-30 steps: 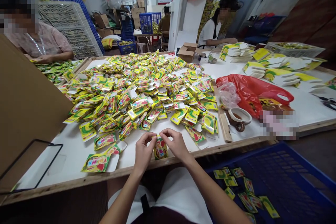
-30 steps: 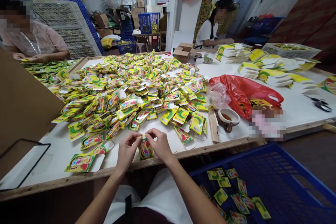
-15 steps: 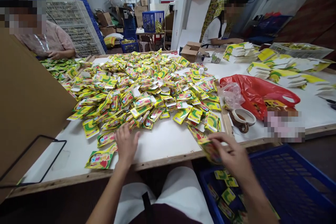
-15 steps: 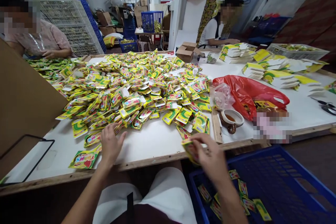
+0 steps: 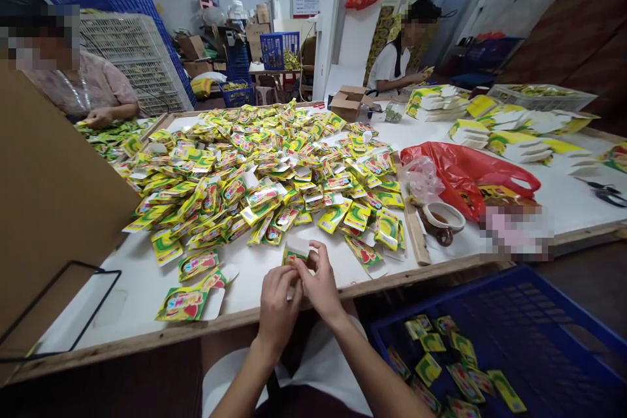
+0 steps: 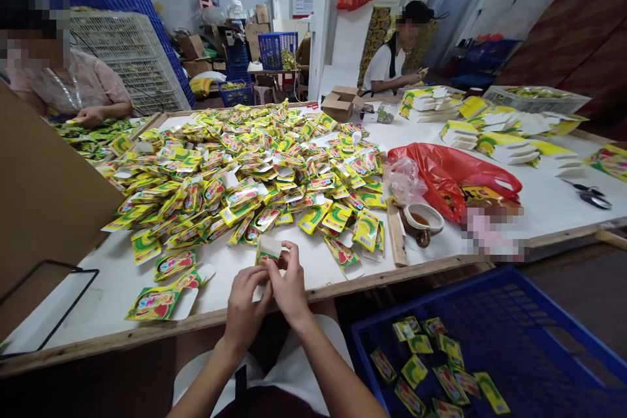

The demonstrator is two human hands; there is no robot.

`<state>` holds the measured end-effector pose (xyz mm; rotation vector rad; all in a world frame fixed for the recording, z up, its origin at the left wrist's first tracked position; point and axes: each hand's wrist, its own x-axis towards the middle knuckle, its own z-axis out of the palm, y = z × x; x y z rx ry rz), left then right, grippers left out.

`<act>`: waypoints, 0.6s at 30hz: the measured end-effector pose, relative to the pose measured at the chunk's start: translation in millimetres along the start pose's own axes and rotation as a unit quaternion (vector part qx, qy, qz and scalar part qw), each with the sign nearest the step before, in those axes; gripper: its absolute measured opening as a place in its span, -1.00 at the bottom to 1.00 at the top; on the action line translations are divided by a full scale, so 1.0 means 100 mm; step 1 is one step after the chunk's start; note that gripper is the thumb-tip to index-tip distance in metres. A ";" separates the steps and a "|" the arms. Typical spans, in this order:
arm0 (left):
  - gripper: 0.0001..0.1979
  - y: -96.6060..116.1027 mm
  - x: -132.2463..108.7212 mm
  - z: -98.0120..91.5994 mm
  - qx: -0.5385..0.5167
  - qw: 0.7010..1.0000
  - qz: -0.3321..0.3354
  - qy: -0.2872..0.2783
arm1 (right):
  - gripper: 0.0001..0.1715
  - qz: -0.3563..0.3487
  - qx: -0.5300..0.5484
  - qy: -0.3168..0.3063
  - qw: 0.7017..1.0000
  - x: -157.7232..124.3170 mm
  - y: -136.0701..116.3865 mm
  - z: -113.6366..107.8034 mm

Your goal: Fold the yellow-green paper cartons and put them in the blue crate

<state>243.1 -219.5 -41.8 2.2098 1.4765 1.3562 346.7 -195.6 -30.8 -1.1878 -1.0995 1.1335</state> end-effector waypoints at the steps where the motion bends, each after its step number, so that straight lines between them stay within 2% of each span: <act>1: -0.80 -0.03 0.00 0.01 -0.015 1.000 -0.019 -0.001 | -0.58 -0.007 0.003 -0.006 1.000 0.03 0.02 -0.01; 3: -0.74 -0.10 0.04 0.00 -0.053 0.995 -0.081 0.020 | -0.61 -0.020 0.008 -0.036 0.999 0.06 0.06 -0.08; 5: -0.65 -0.17 0.10 -0.03 -0.129 0.980 -0.152 0.015 | -0.59 -0.025 0.014 -0.066 0.997 0.07 0.09 -0.17; 9: -0.65 -0.24 0.16 -0.06 -0.295 0.927 -0.217 -0.082 | -0.65 -0.028 0.011 -0.063 0.998 0.05 0.19 -0.26; 13: -0.73 -0.31 0.15 -0.08 -0.299 0.920 -0.232 -0.099 | -0.78 -0.058 -0.061 -0.069 0.994 0.06 0.19 -0.29; 16: -0.75 -0.35 0.15 -0.10 -0.291 0.920 -0.242 -0.105 | -0.78 -0.074 -0.098 -0.100 0.987 0.12 0.12 -0.30; 18: -0.77 -0.35 0.17 -0.10 -0.285 0.922 -0.246 -0.088 | -0.82 -0.078 -0.121 -0.126 0.981 0.18 0.07 -0.31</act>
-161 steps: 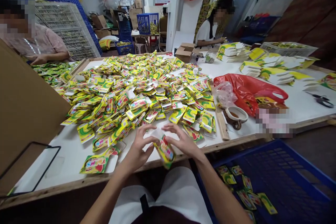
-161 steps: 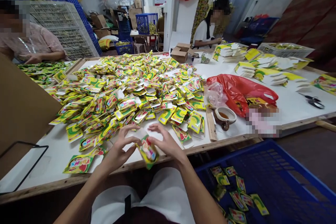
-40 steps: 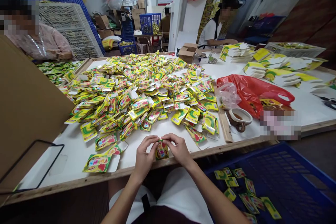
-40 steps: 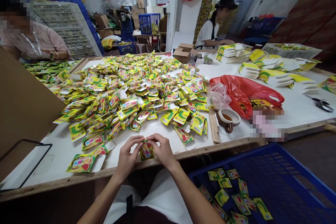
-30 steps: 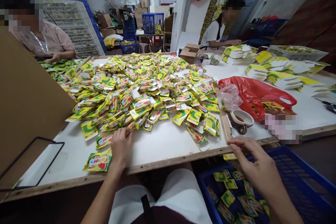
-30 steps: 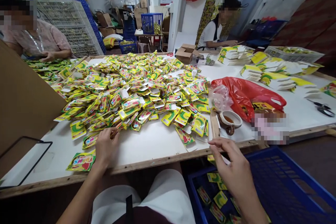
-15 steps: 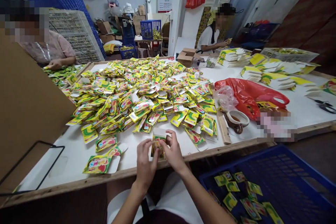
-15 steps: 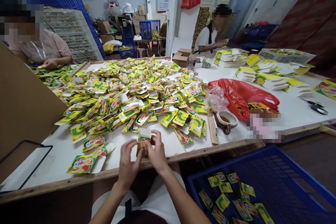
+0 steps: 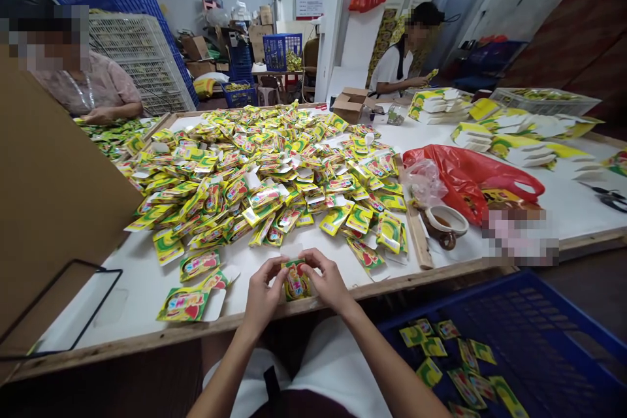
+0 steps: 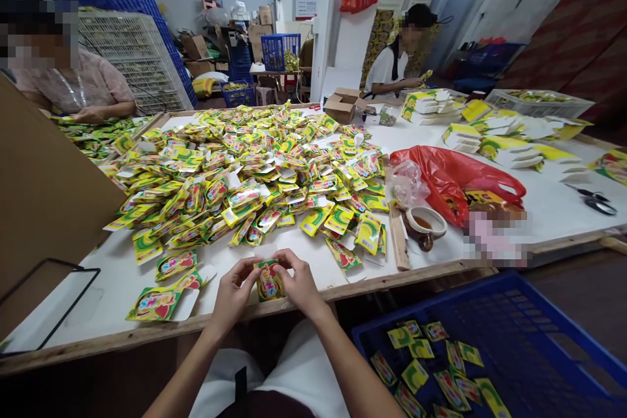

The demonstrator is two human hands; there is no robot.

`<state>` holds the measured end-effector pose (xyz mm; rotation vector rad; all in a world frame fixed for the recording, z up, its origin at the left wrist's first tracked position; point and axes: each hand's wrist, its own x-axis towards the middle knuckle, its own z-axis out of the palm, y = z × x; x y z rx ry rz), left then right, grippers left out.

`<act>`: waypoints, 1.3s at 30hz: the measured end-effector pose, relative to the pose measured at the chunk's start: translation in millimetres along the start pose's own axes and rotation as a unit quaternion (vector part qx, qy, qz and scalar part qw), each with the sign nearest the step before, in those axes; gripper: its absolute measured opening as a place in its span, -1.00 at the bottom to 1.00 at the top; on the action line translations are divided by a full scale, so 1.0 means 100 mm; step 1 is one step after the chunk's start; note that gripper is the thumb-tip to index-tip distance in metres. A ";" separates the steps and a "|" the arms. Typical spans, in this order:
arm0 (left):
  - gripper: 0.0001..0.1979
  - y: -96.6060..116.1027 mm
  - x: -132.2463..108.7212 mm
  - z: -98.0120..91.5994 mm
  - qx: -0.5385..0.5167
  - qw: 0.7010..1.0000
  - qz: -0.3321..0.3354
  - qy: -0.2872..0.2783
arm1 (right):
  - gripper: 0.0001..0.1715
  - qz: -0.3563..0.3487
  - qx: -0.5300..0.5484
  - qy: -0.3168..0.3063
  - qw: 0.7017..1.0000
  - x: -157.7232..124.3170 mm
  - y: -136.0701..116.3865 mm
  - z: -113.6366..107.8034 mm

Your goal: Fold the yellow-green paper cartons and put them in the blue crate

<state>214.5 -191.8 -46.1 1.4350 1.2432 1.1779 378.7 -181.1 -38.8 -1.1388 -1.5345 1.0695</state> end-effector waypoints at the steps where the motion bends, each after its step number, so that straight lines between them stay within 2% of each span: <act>1: -0.79 0.01 0.01 0.01 -0.001 1.000 0.005 0.015 | -0.85 -0.005 -0.013 -0.008 1.000 0.03 -0.02 -0.01; 5: -0.81 0.05 0.06 0.09 -0.051 0.996 0.033 0.069 | -0.88 -0.032 -0.012 0.030 0.999 0.10 -0.06 -0.03; 7: -0.81 0.07 0.06 0.12 -0.044 0.996 0.046 0.057 | -0.85 -0.042 0.008 0.046 0.998 0.10 -0.07 -0.03; 11: -0.86 0.10 0.04 0.12 0.013 0.998 0.061 0.033 | -0.85 -0.072 -0.009 0.029 0.997 0.06 -0.10 -0.04; 14: -0.86 0.14 0.04 0.13 0.010 0.998 0.043 0.050 | -0.86 -0.069 -0.018 0.037 0.997 0.07 -0.13 -0.04; 18: -0.81 0.17 0.10 0.16 -0.008 0.998 -0.006 0.067 | -0.86 -0.022 -0.031 0.053 0.998 0.14 -0.15 -0.03; 22: -0.80 0.12 0.14 0.18 -0.032 0.997 -0.026 0.063 | -0.82 -0.002 -0.023 0.046 0.999 0.16 -0.13 -0.05; 29: -0.81 0.10 0.01 0.08 0.052 0.996 0.065 0.028 | -0.84 -0.021 0.011 0.041 0.999 0.02 -0.04 0.01; 30: -0.82 0.10 0.03 0.04 0.078 0.993 0.086 0.039 | -0.84 -0.029 -0.001 0.053 0.998 -0.02 -0.08 -0.05; 32: -0.83 0.08 0.12 -0.05 0.153 0.976 0.122 0.094 | -0.83 -0.039 -0.056 0.096 0.993 -0.14 -0.20 -0.28; 34: -0.73 0.02 0.27 -0.16 0.252 0.946 0.128 0.162 | -0.81 -0.025 -0.148 0.130 0.980 -0.31 -0.35 -0.67; 35: -0.66 -0.01 0.36 -0.22 0.299 0.930 0.118 0.179 | -0.82 -0.007 -0.205 0.123 0.971 -0.40 -0.43 -0.88; 37: -0.64 -0.07 0.52 -0.33 0.365 0.910 0.092 0.173 | -0.81 0.021 -0.302 0.100 0.948 -0.58 -0.55 -1.26; 39: -0.73 -0.07 0.58 -0.41 0.374 0.912 0.067 0.152 | -0.79 0.047 -0.337 0.081 0.937 -0.73 -0.60 -1.44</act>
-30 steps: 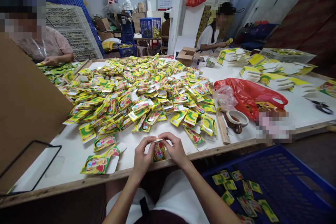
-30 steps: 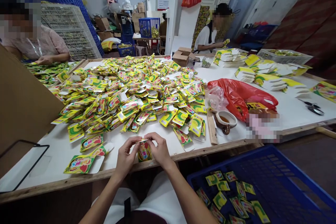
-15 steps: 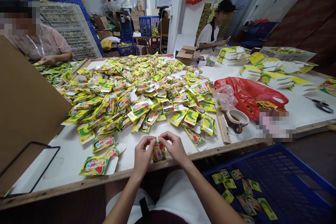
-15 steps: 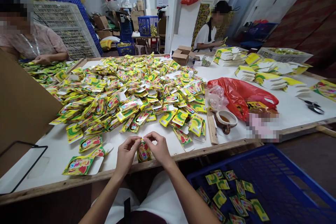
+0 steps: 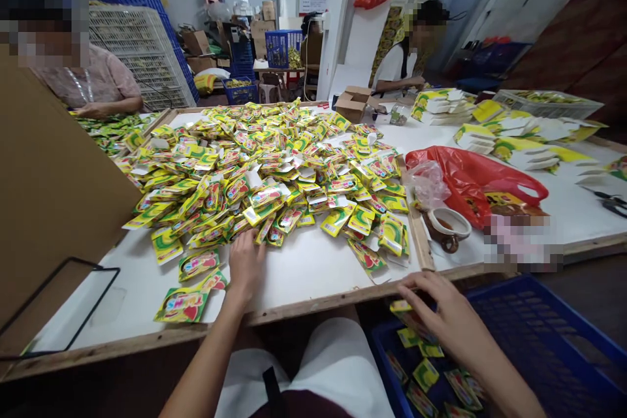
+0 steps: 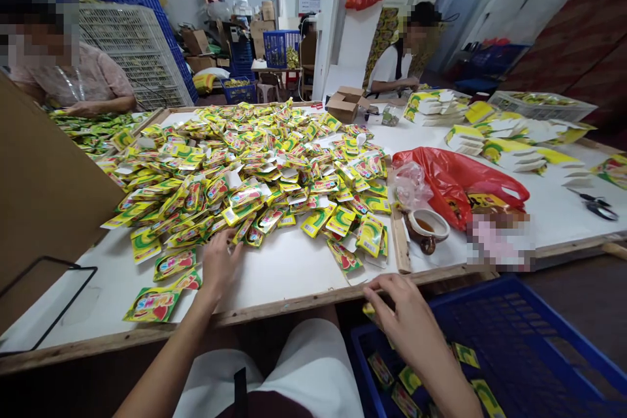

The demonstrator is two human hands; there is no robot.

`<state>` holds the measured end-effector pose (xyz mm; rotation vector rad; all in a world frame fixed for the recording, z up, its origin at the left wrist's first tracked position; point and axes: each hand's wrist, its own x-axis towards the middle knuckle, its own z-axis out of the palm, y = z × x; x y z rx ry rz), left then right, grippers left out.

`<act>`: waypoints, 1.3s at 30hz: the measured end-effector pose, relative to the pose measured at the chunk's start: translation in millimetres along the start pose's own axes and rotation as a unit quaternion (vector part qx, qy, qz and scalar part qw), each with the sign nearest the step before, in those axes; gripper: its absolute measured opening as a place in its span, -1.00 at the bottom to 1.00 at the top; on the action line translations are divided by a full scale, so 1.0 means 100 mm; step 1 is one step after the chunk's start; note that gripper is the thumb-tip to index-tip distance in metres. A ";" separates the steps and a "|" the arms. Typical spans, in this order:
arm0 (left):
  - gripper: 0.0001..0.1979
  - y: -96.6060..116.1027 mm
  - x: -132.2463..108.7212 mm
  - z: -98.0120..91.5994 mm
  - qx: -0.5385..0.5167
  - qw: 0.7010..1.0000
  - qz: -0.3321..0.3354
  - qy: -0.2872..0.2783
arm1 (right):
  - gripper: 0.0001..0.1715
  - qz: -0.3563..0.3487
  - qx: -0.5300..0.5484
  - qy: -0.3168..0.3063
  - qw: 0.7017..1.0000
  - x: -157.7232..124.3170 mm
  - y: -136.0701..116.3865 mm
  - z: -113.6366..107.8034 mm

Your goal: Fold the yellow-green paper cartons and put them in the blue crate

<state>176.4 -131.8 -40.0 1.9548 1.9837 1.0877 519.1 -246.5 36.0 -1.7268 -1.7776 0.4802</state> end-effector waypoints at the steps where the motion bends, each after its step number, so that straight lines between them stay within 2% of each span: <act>1: -0.76 0.00 0.00 -0.03 -0.016 1.000 -0.016 -0.005 | -0.78 0.010 0.009 -0.011 1.000 -0.04 0.01 0.01; 2: -0.76 0.00 -0.04 -0.06 -0.047 0.998 -0.039 -0.005 | -0.76 0.019 0.033 -0.024 0.999 -0.08 -0.02 0.08; 4: -0.72 0.05 -0.19 -0.12 -0.155 0.983 -0.103 -0.007 | -0.74 0.038 0.109 -0.044 0.992 -0.09 -0.13 0.37; 6: -0.65 0.12 -0.40 -0.16 -0.289 0.942 -0.171 -0.020 | -0.77 0.054 0.205 -0.046 0.976 -0.05 -0.31 0.77; 8: -0.59 0.20 -0.62 -0.14 -0.393 0.892 -0.220 -0.041 | -0.76 0.062 0.311 -0.034 0.948 0.04 -0.49 1.15; 10: -0.56 0.28 -0.77 -0.11 -0.448 0.861 -0.229 -0.076 | -0.68 0.057 0.405 -0.021 0.912 0.14 -0.64 1.42; 12: -0.57 0.35 -0.84 -0.07 -0.471 0.852 -0.196 -0.121 | -0.65 0.045 0.453 -0.009 0.891 0.23 -0.73 1.56; 14: -0.59 0.41 -0.84 -0.07 -0.458 0.864 -0.150 -0.147 | -0.70 0.028 0.452 -0.005 0.892 0.29 -0.76 1.59; 17: -0.59 0.44 -0.77 -0.10 -0.409 0.894 -0.084 -0.159 | -0.70 -0.008 0.416 -0.017 0.909 0.35 -0.70 1.56; 20: -0.52 0.42 -0.71 -0.12 -0.398 0.896 -0.041 -0.191 | -0.65 -0.036 0.395 -0.027 0.918 0.39 -0.61 1.53; 23: -0.49 0.37 -0.69 -0.10 -0.399 0.893 -0.035 -0.207 | -0.63 -0.055 0.382 -0.056 0.921 0.40 -0.54 1.53; 28: -0.67 0.27 -0.61 -0.03 -0.399 0.885 -0.049 -0.235 | -0.75 -0.073 0.326 -0.101 0.937 0.47 -0.52 1.55; 32: -0.78 0.30 -0.52 0.05 -0.416 0.889 -0.062 -0.183 | -0.88 -0.081 0.301 -0.058 0.949 0.60 -0.53 1.59; 36: -0.76 0.36 -0.52 0.10 -0.472 0.866 -0.080 -0.145 | -0.85 -0.072 0.356 -0.035 0.931 0.63 -0.55 1.62; 39: -0.81 0.40 -0.54 0.08 -0.440 0.885 -0.061 -0.141 | -0.88 -0.111 0.334 -0.036 0.935 0.58 -0.57 1.60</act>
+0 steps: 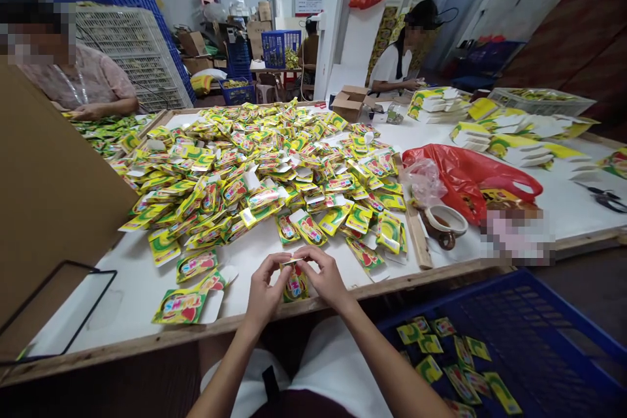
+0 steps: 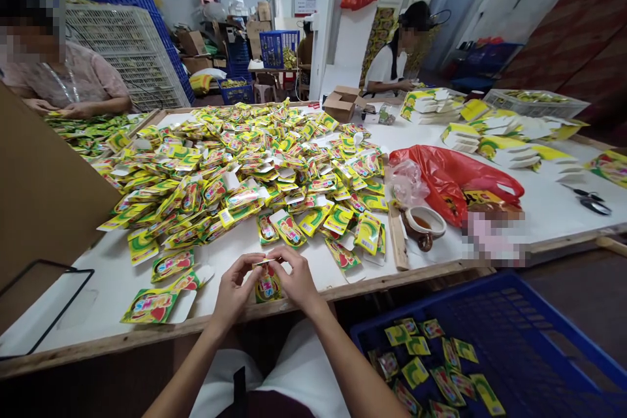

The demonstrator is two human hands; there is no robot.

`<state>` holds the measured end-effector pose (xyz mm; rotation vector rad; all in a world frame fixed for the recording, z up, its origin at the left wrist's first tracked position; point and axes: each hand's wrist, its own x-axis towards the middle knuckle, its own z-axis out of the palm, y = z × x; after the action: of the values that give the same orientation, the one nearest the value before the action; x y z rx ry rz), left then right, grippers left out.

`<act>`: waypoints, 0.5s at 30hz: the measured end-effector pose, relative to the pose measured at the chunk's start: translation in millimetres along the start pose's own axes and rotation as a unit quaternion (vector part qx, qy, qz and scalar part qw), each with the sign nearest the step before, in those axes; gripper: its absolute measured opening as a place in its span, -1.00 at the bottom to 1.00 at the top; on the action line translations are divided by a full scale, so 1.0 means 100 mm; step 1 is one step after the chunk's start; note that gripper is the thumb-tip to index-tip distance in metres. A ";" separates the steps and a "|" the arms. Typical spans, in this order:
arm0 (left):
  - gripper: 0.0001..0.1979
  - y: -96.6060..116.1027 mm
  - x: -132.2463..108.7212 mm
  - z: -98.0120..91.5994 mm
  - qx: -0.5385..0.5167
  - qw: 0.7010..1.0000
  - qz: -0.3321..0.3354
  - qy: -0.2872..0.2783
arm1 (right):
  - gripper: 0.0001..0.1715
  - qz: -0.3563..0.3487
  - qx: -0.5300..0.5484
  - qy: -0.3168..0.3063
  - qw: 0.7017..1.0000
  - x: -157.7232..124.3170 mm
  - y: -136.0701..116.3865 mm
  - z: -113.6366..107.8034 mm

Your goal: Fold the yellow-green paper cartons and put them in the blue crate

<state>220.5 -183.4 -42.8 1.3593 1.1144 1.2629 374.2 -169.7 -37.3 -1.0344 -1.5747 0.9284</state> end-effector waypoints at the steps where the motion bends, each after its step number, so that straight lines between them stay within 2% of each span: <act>1: -0.84 0.02 -0.01 0.01 0.016 1.000 0.003 0.005 | -0.89 -0.009 -0.010 0.000 1.000 -0.01 -0.02 0.00; 7: -0.84 0.10 0.02 0.05 0.027 0.998 -0.028 0.048 | -0.90 0.010 -0.048 0.030 0.998 0.02 -0.08 0.03; 11: -0.81 0.08 0.07 0.05 0.010 0.996 -0.060 0.062 | -0.89 0.047 -0.064 0.023 0.997 0.07 -0.07 0.04; 15: -0.81 0.05 0.09 0.03 -0.008 0.996 -0.064 0.063 | -0.87 0.059 -0.051 0.015 0.997 0.08 -0.06 0.05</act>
<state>224.4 -175.8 -36.2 1.1896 1.2560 1.2739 366.8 -164.4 -30.3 -1.2180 -1.5624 0.9144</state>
